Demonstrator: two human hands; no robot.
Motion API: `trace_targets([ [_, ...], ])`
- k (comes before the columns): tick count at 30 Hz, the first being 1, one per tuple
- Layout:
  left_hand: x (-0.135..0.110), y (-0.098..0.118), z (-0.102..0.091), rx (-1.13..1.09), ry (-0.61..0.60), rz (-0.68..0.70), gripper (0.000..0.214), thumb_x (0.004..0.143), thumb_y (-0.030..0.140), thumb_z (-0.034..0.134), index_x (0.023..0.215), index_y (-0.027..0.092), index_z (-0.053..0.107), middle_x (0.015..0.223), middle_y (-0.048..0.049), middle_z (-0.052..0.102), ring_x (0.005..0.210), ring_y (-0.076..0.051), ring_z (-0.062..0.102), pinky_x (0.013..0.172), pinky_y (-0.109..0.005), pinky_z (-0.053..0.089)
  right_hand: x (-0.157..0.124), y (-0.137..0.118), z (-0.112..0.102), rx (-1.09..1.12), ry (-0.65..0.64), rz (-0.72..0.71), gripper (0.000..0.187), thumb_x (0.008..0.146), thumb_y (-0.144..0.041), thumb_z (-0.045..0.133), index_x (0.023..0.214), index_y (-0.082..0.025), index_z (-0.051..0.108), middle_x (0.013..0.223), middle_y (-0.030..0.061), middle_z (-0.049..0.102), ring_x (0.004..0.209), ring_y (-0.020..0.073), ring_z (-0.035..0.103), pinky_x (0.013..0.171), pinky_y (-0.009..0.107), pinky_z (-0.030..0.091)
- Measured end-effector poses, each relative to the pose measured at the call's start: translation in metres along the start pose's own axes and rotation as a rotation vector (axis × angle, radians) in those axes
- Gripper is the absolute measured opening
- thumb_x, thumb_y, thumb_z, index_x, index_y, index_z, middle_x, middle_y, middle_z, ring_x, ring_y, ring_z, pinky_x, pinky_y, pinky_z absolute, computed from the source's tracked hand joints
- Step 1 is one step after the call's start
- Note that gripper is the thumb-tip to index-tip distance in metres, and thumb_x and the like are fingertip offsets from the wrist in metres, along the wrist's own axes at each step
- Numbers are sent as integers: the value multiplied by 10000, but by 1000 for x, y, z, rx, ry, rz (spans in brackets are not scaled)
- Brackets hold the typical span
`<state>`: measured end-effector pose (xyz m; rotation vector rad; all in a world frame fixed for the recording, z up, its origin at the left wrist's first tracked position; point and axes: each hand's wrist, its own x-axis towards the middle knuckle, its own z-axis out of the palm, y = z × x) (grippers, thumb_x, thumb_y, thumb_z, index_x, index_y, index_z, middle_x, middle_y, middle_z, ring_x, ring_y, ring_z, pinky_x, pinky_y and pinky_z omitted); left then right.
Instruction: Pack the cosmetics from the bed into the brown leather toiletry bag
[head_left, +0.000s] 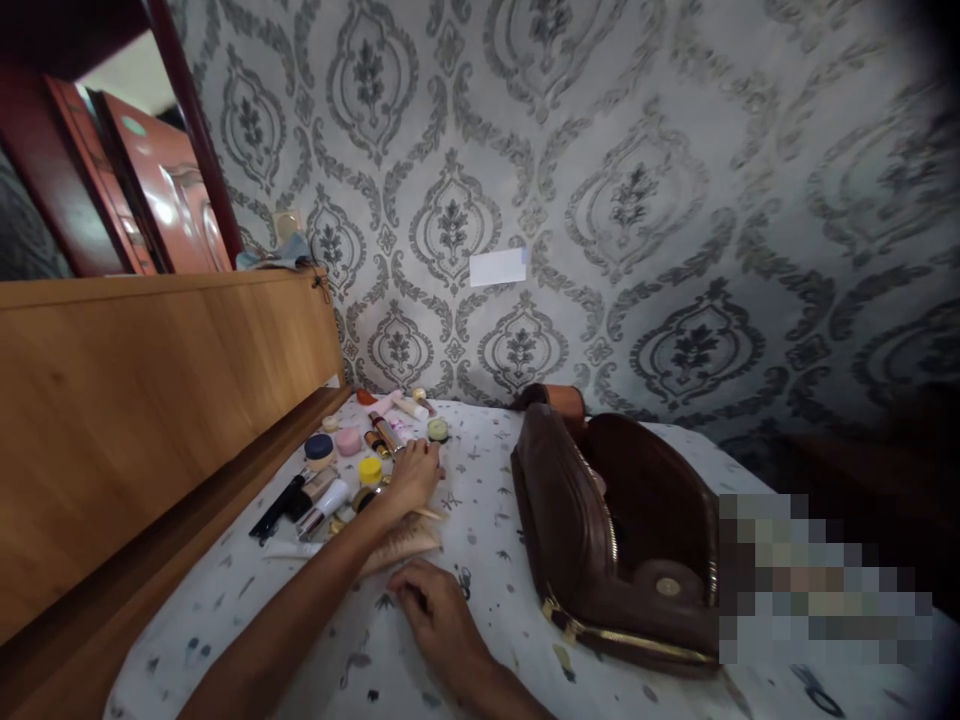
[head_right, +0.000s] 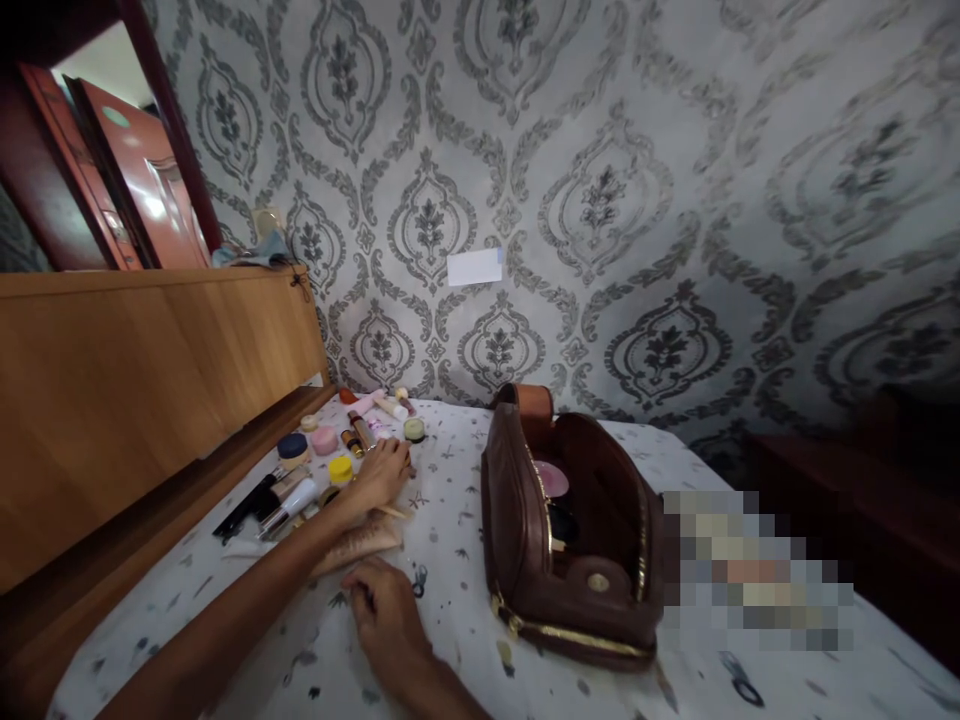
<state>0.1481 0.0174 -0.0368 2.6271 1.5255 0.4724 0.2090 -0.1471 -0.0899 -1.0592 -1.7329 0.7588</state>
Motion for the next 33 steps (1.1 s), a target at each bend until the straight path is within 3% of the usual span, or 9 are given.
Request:
trace_targets([
  [6,4,-16,4,-219,-41,-70,307,886,206,536,1187,156,573,1191,-148,570,1123,-290,564,1006,-423,408,-1,1,0,13,-9,24,246,828,-115,463,825,-165,704,814,67,692,803,216,642,757,311,453],
  [11,11,-32,4,-613,-4,-121,319,868,293,599,1165,176,596,1097,-93,616,1047,-244,587,899,-362,495,0,1,1,0,0,4,262,816,-95,460,839,-162,713,817,68,695,804,216,642,761,311,454],
  [15,9,-38,-5,-990,-24,-127,428,878,429,594,1237,198,574,1057,-80,625,890,-190,632,716,-294,546,-1,3,2,3,25,-9,249,808,-91,482,847,-172,714,821,60,705,809,207,649,771,304,462],
  [20,-7,-29,-24,-1327,-77,-77,575,738,528,743,1199,207,620,1082,-83,621,825,-159,642,717,-304,563,-3,0,3,42,50,-10,256,791,-88,483,824,-187,716,825,50,718,818,200,657,786,308,473],
  [23,-20,-20,-36,-1428,-122,-53,619,682,502,808,1200,211,633,1057,-79,639,798,-157,642,695,-291,556,-1,-5,1,209,65,60,211,834,-186,499,855,-190,708,808,44,704,747,189,654,678,286,476],
  [25,-29,-14,-44,-1443,-126,-31,609,687,445,821,1219,216,631,1089,-78,645,807,-157,637,684,-269,543,2,-7,-2,403,96,147,235,878,-355,525,905,-187,688,797,41,690,661,172,640,552,250,442],
  [29,-53,-1,-58,-1301,-45,37,572,712,336,813,1242,221,633,1197,-70,638,971,-187,621,778,-253,518,12,-5,-12,758,286,310,573,790,-719,561,929,-167,628,684,28,656,511,148,585,431,213,341],
  [33,-84,15,-61,-1294,-73,64,612,728,325,798,1296,245,586,1205,-66,639,1065,-225,615,908,-327,506,19,-3,-20,992,413,381,706,698,-817,578,982,-171,599,697,21,659,496,141,564,430,212,346],
])
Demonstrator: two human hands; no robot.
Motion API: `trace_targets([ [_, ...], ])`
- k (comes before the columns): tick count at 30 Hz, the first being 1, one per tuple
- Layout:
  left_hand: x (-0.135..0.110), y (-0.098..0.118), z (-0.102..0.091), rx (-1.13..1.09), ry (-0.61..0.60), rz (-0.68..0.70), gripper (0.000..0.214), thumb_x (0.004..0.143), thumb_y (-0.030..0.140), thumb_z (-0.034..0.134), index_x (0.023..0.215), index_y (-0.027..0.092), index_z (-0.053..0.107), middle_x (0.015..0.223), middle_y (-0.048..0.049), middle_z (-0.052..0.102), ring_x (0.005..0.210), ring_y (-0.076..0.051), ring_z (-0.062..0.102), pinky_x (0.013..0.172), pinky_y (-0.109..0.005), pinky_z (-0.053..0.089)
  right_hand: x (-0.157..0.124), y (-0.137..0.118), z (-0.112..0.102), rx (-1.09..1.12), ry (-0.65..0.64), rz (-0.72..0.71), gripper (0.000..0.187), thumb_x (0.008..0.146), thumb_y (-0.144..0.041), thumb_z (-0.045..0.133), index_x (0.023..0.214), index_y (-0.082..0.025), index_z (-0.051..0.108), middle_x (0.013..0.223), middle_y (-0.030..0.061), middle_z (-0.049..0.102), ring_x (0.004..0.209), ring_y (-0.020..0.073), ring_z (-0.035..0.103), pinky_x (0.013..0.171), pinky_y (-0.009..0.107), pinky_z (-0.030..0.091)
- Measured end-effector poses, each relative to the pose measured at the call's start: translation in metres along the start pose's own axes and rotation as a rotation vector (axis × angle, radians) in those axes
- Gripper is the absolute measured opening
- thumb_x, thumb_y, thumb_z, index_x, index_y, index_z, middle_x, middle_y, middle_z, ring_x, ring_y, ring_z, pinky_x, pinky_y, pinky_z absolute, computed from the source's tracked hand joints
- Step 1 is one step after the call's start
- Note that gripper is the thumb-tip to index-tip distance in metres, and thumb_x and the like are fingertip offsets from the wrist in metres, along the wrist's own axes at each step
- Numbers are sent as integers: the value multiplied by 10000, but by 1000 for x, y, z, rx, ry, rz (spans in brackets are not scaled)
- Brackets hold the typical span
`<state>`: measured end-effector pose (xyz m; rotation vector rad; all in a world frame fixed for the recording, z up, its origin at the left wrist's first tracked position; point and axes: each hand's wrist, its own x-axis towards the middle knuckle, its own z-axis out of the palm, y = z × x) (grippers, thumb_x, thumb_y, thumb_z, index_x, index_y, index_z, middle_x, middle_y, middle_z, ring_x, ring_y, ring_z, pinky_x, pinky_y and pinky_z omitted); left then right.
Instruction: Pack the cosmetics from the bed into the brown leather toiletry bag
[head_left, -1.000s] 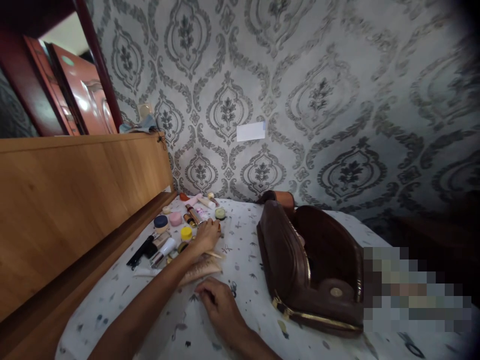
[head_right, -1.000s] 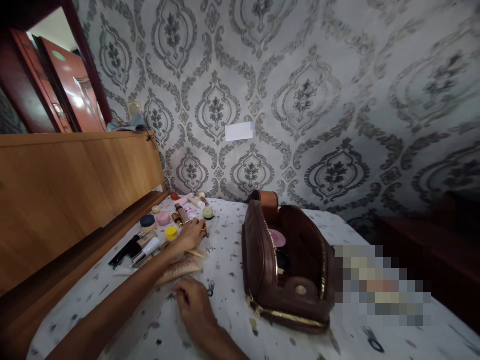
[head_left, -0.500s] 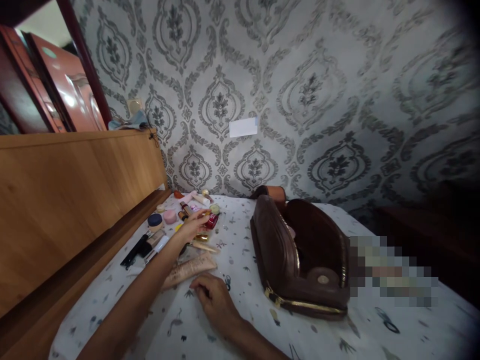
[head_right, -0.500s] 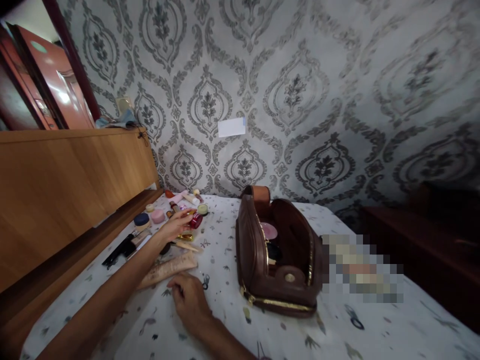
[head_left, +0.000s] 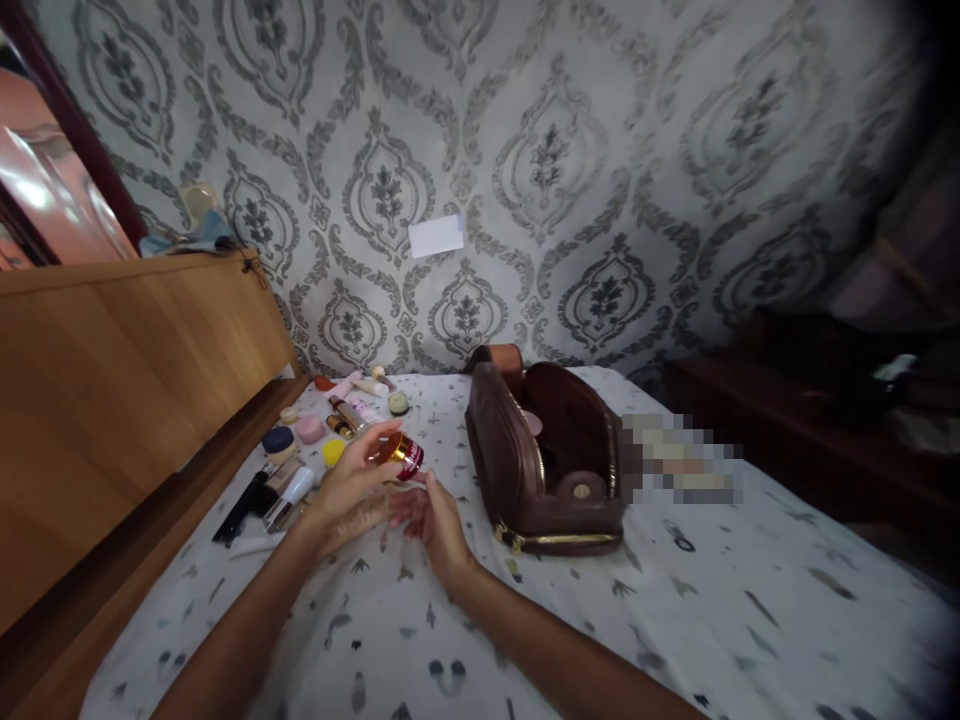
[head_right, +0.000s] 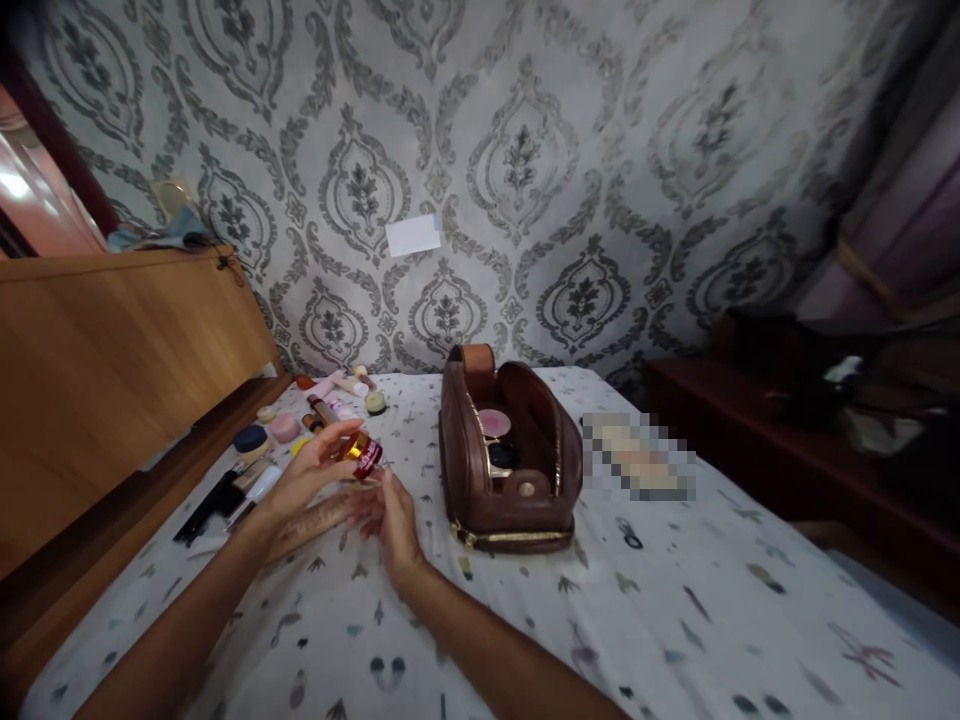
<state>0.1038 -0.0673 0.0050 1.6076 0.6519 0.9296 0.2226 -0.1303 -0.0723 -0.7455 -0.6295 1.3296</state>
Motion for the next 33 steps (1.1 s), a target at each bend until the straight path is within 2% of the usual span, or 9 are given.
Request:
trace_targets([
  [4,-21,-6,11,-25,-56,-60,639,762,355,776,1343,254,530,1248,-84,630,1149,-251,600,982,-379,486,-3,-8,2,-46,57,-106,631,724,-767,600,1011,-205,606,919,41,666,688,168,603,436,209,410],
  [7,-25,-9,10,88,-51,-39,648,719,349,807,1308,232,563,1313,-104,616,1233,-272,561,1066,-389,430,-9,-18,3,-203,3,-181,561,755,-711,621,1012,-212,627,964,45,640,801,187,604,465,215,458],
  [13,-28,4,4,216,-21,-12,554,699,361,774,1209,194,635,1249,-110,659,1177,-293,597,1031,-405,464,-25,-53,0,-80,-240,19,604,601,-567,839,1028,-206,609,893,-1,600,765,157,616,553,233,516],
  [18,-32,20,11,272,-59,97,587,710,390,775,1256,241,622,1290,-92,640,1150,-302,610,1002,-402,485,-43,-97,-2,-40,-394,127,756,540,-391,920,1193,-240,572,974,-3,630,823,155,650,701,279,551],
  [22,-35,22,25,190,48,152,620,751,488,738,1297,243,572,1388,-106,566,1202,-308,576,998,-399,494,-60,-154,-6,-224,-428,47,624,595,-354,889,1141,-190,635,1017,27,678,933,167,660,874,315,522],
  [25,-40,8,33,197,83,98,518,821,528,657,1230,215,602,1283,-114,630,1153,-281,601,981,-383,500,-68,-207,-15,-327,-356,-123,585,574,-318,891,1086,-191,639,1058,35,696,980,190,666,926,368,512],
  [28,-48,-13,37,316,6,-1,429,842,521,631,1145,218,657,1234,-106,658,1088,-265,629,947,-368,514,-64,-249,-29,-399,-191,-271,583,592,-329,863,1103,-218,606,1013,-1,692,940,179,675,886,368,525],
  [30,-52,-28,39,397,-58,-35,380,858,505,615,1118,236,679,1237,-94,664,1085,-263,635,947,-365,516,-55,-265,-42,-534,-115,-288,591,620,-320,832,1151,-230,589,1000,-2,685,923,175,672,846,347,529],
  [33,-53,-48,37,467,-117,-46,349,877,479,591,1131,258,685,1153,-73,712,1056,-256,654,932,-356,526,-35,-272,-62,-779,-35,-296,520,641,-293,788,1117,-208,595,964,-2,672,899,168,649,804,308,513],
])
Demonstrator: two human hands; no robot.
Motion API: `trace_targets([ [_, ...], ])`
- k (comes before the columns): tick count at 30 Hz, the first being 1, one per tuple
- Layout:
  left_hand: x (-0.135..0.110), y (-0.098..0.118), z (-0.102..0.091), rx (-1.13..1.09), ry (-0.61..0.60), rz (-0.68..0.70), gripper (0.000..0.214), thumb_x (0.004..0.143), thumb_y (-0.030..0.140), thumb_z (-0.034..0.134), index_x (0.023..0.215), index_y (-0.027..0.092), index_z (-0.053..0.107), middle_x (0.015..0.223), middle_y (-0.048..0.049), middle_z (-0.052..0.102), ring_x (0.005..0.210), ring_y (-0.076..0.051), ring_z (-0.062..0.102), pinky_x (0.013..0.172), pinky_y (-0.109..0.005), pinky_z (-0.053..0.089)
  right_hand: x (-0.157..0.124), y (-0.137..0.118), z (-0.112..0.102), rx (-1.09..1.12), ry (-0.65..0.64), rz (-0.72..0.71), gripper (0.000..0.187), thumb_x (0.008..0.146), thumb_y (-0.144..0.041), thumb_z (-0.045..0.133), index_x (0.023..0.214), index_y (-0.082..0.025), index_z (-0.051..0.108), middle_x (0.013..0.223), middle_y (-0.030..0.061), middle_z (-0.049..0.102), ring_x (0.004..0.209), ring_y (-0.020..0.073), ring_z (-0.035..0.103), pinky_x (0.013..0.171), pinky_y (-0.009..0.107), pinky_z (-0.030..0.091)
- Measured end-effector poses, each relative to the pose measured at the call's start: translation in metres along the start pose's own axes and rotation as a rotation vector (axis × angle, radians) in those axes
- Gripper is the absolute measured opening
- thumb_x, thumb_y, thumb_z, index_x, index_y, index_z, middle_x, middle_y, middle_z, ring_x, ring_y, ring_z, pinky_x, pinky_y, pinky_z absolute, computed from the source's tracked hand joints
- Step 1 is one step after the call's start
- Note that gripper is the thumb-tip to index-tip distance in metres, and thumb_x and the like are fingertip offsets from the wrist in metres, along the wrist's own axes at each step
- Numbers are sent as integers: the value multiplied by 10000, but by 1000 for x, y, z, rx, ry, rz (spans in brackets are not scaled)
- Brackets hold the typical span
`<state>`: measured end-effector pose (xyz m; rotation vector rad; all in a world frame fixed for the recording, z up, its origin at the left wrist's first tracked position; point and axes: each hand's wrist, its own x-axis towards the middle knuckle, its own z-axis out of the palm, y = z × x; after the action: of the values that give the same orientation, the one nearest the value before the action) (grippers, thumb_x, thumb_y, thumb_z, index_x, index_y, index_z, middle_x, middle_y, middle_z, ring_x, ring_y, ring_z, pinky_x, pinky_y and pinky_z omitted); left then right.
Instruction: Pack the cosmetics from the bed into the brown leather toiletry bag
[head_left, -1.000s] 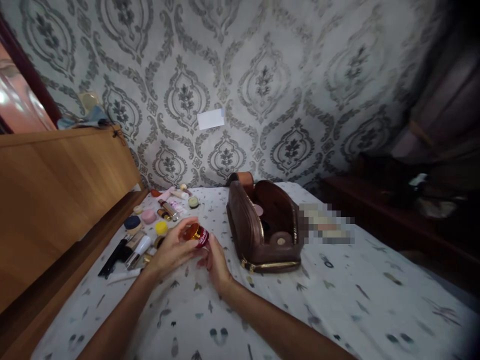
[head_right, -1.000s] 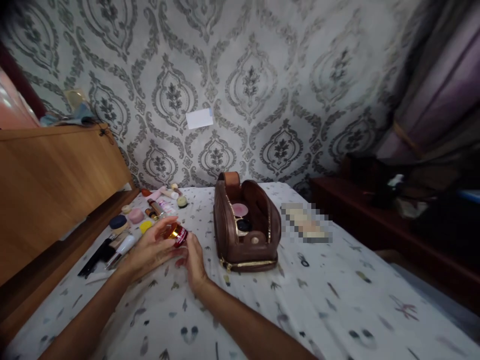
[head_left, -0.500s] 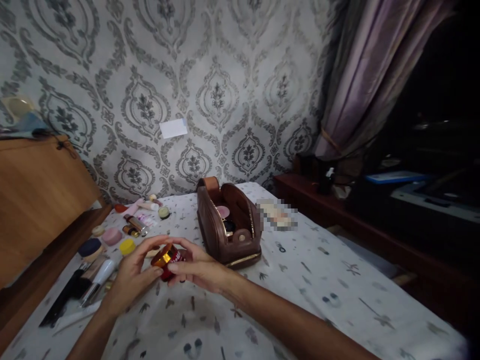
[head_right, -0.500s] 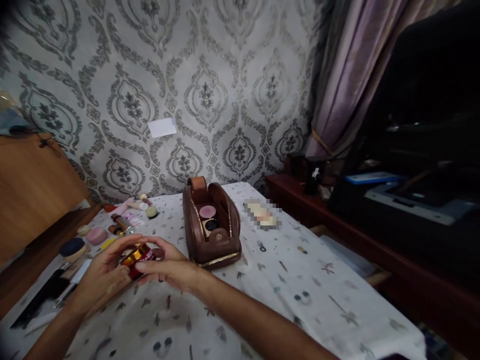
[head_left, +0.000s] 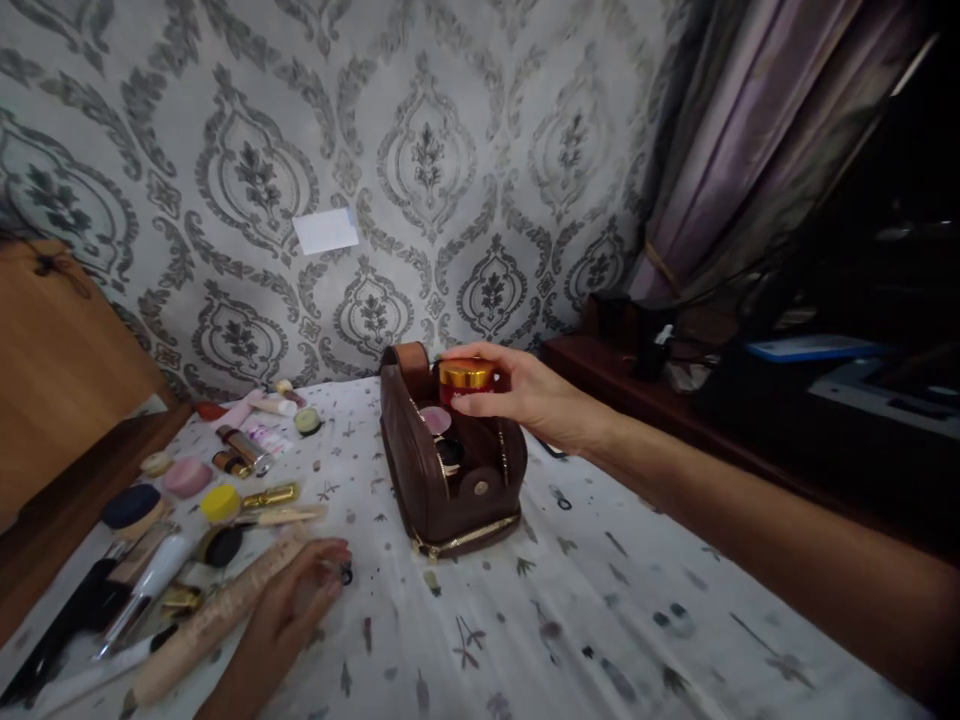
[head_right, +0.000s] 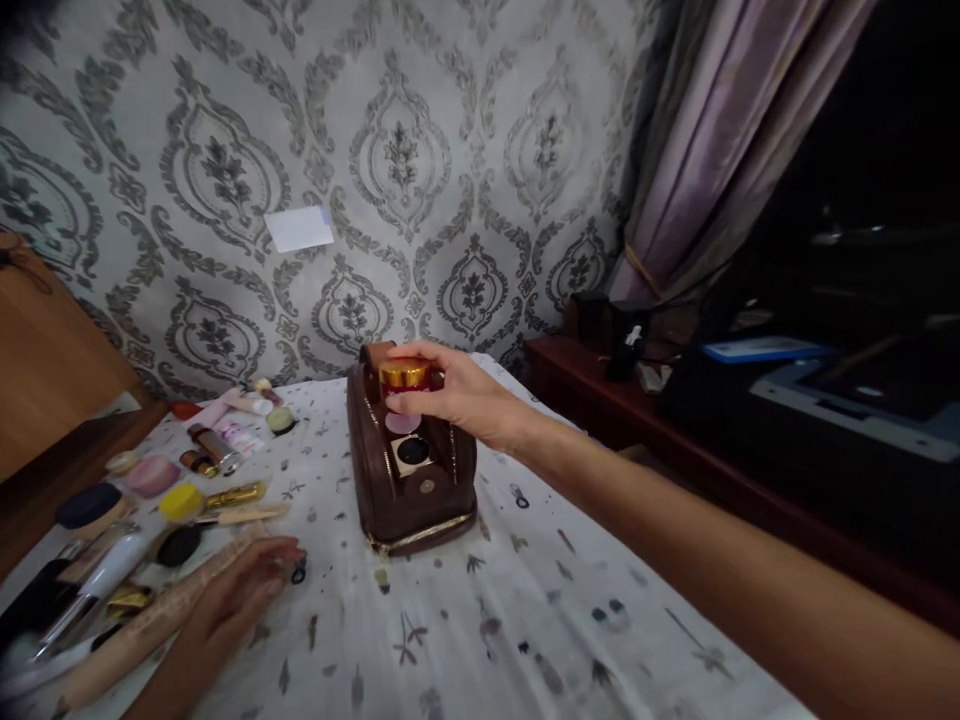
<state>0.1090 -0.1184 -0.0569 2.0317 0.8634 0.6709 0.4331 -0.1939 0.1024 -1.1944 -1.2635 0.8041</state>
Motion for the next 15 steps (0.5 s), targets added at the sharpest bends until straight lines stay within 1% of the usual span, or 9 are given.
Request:
trace_targets([
  [2,2,-12,2,37,-36,-2,344,874,470,596,1130,261,692,1100,-67,734,1010,-252,670,912,-352,537,9,12,-4,-204,5,-13,438,641,-263,769,1037,-193,596,880,-26,644,834,151,621,757,276,491],
  [4,4,-21,3,76,-68,-4,340,865,460,610,1127,264,701,1084,-66,740,985,-251,678,902,-349,545,15,20,-4,-475,-32,-18,394,637,-219,760,993,-194,594,795,-51,603,744,135,582,688,247,452],
  [6,4,-26,4,102,-66,-12,329,861,453,613,1119,272,707,1074,-61,742,978,-249,681,895,-341,550,18,22,-1,-769,-124,2,392,617,-180,771,973,-203,610,746,-57,587,679,133,551,631,236,402],
  [8,4,-26,5,104,-43,-10,310,865,453,600,1096,281,714,1060,-55,745,985,-247,683,892,-331,553,21,20,3,-972,-255,25,378,586,-159,794,925,-213,634,704,-54,592,636,137,541,589,233,360],
  [10,4,-22,6,102,-31,-1,287,869,451,584,1058,287,725,1052,-51,746,995,-246,685,888,-320,556,26,22,6,-1059,-390,52,335,547,-135,811,825,-213,642,640,-55,581,577,129,531,536,225,329],
  [12,5,-15,6,114,-51,16,275,859,449,590,1029,289,736,1036,-51,748,989,-250,687,876,-317,561,32,30,7,-1084,-489,82,298,499,-94,814,695,-206,620,550,-71,530,489,104,490,469,215,298],
  [14,6,-9,5,128,-72,24,273,849,453,599,1011,288,744,1015,-55,750,971,-254,687,871,-324,564,39,46,7,-1070,-546,115,302,452,-54,812,556,-201,571,467,-89,470,414,82,439,419,207,279],
  [15,6,-5,5,131,-80,27,274,847,457,599,1003,287,747,1004,-58,750,963,-256,685,872,-328,563,42,57,7,-1044,-536,122,325,436,-41,813,489,-204,536,426,-96,444,383,74,418,403,206,276],
])
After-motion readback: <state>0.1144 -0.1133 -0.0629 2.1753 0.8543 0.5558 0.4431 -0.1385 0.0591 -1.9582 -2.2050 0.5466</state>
